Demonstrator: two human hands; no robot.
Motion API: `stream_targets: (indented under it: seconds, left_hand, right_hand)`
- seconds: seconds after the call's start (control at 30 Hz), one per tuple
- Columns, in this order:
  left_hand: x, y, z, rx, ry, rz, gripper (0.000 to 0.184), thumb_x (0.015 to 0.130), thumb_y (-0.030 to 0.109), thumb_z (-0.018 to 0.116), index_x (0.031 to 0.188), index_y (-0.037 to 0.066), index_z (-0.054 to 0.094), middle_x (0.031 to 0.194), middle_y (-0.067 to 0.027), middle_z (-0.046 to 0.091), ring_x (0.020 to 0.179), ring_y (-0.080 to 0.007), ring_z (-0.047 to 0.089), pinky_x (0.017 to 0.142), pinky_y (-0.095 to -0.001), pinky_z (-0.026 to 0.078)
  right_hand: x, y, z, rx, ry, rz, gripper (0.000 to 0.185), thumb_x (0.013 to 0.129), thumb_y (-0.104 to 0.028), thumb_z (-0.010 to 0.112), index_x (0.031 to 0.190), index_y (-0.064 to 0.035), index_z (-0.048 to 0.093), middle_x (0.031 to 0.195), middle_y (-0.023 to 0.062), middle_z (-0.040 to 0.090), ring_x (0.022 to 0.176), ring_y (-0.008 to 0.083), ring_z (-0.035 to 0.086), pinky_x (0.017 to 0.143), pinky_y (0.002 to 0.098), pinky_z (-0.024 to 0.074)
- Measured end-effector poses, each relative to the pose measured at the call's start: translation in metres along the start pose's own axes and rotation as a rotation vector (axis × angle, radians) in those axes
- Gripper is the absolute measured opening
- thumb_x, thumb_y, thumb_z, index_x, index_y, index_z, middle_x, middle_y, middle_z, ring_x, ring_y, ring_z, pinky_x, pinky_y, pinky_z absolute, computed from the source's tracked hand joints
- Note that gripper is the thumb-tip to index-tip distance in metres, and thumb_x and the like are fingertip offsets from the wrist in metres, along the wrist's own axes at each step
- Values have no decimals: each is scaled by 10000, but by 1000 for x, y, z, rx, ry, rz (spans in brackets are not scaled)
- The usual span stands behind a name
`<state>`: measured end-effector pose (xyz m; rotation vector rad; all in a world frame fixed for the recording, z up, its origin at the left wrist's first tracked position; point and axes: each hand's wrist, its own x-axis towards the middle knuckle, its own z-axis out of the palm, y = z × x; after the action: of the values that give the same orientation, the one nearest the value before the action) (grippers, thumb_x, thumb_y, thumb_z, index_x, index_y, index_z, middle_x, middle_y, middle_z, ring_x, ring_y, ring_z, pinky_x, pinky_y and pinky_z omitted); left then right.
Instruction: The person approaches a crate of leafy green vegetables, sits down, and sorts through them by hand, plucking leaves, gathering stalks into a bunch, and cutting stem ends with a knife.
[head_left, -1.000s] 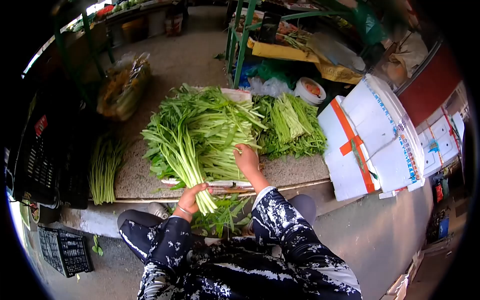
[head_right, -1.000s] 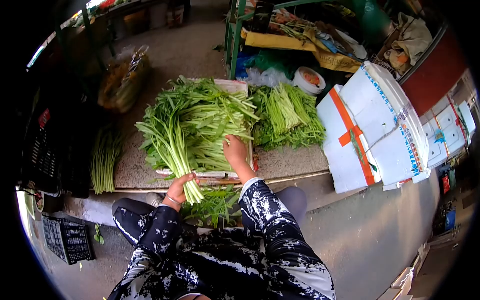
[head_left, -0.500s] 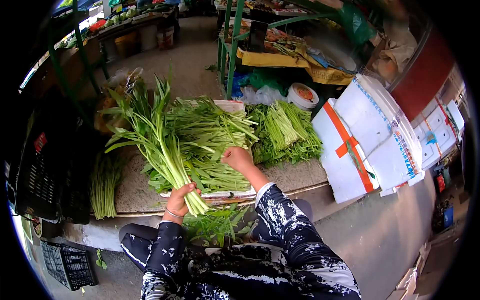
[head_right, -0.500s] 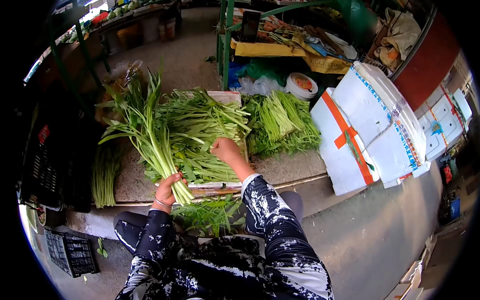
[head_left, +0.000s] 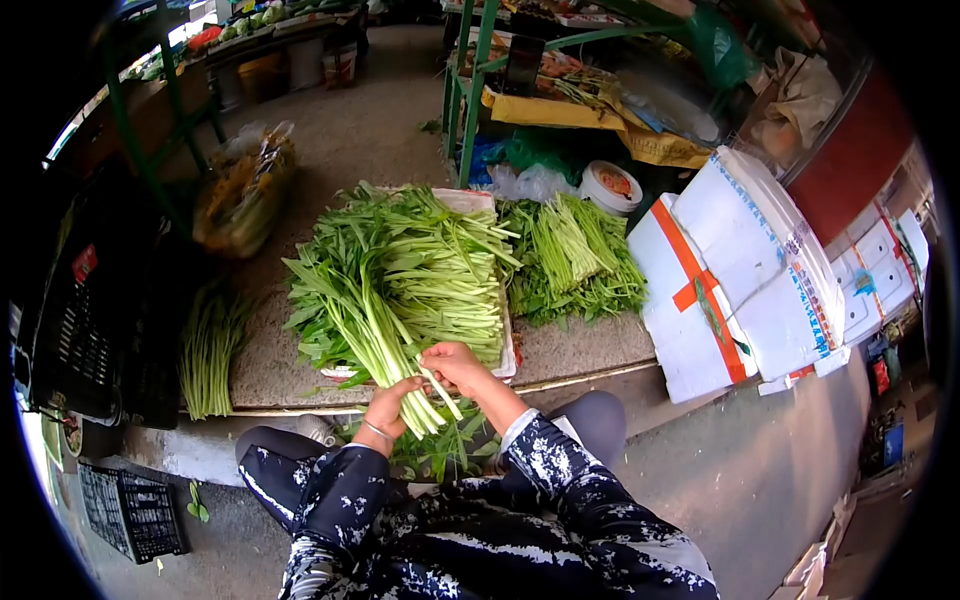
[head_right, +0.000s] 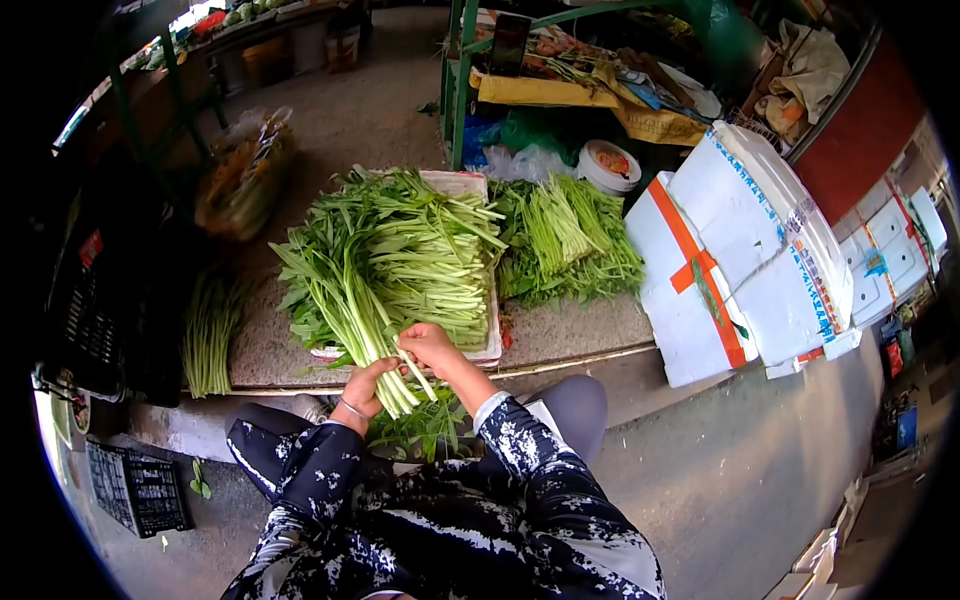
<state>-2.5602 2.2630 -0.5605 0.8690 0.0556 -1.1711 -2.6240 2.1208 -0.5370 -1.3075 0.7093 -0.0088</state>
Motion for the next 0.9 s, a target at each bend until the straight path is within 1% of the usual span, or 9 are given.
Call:
stream_targets:
  seconds: [0.07,0.17,0.2,0.3,0.47,0.63,0.77,0.83,0.9]
  left_hand:
    - [-2,-2,-2,20,48,-6,200,765,5,550,957,-46,523,866,-121,591,776,-211,596,708,-335,510]
    - [0,-5,1,-10,36,12,224,765,5,548,982,-39,514,871,-122,589,787,-225,596,725,-351,509]
    - [2,-7,-1,-25,0,11,235,769,2,541,999,-29,507,872,-123,589,791,-240,597,738,-359,507]
    - [0,-8,1,-20,-19,10,239,769,2,538,1005,-24,505,870,-121,591,783,-241,597,725,-356,509]
    - [0,-4,-5,-14,-94,-9,244,766,9,545,1005,-20,507,866,-118,594,774,-230,596,705,-345,509]
    - [-3,3,-5,-47,-163,2,267,761,14,548,1022,-14,498,878,-115,598,781,-220,593,713,-332,503]
    - [-7,7,-3,-46,-176,19,332,759,11,537,1083,1,463,906,-109,597,793,-213,591,721,-321,499]
    - [-8,8,-1,-62,-176,19,301,760,17,540,1055,-2,486,907,-103,597,799,-207,592,725,-322,499]
    - [-6,10,-4,-96,-175,1,286,759,4,537,1041,-10,495,895,-107,602,786,-207,597,724,-316,503]
  right_hand:
    - [4,-2,2,-18,78,-123,136,754,-84,597,845,15,576,638,23,544,463,59,455,391,182,356]
    - [3,-3,11,-172,127,-113,147,728,-85,605,828,18,569,633,35,553,471,81,486,398,194,372]
    - [16,11,10,-187,70,-107,143,711,-82,602,804,15,554,616,45,551,460,100,500,374,217,377]
    - [4,0,18,-274,74,-71,128,716,-74,594,791,12,536,606,51,545,443,105,498,346,233,373]
    - [3,-2,17,-118,17,-4,133,729,-68,588,814,8,520,591,52,523,438,110,492,331,231,369]
    - [3,-3,11,258,-124,134,169,752,-68,616,879,-40,508,647,11,506,456,73,452,349,196,356]
    - [5,-1,8,400,-162,174,215,751,-77,633,922,-68,503,658,-9,500,457,53,433,360,179,343]
    - [10,4,5,534,-351,204,221,766,-102,632,941,-89,498,643,-31,481,460,38,418,375,181,343]
    - [16,8,4,568,-387,210,184,773,-113,627,910,-93,506,630,-36,475,455,32,408,378,175,343]
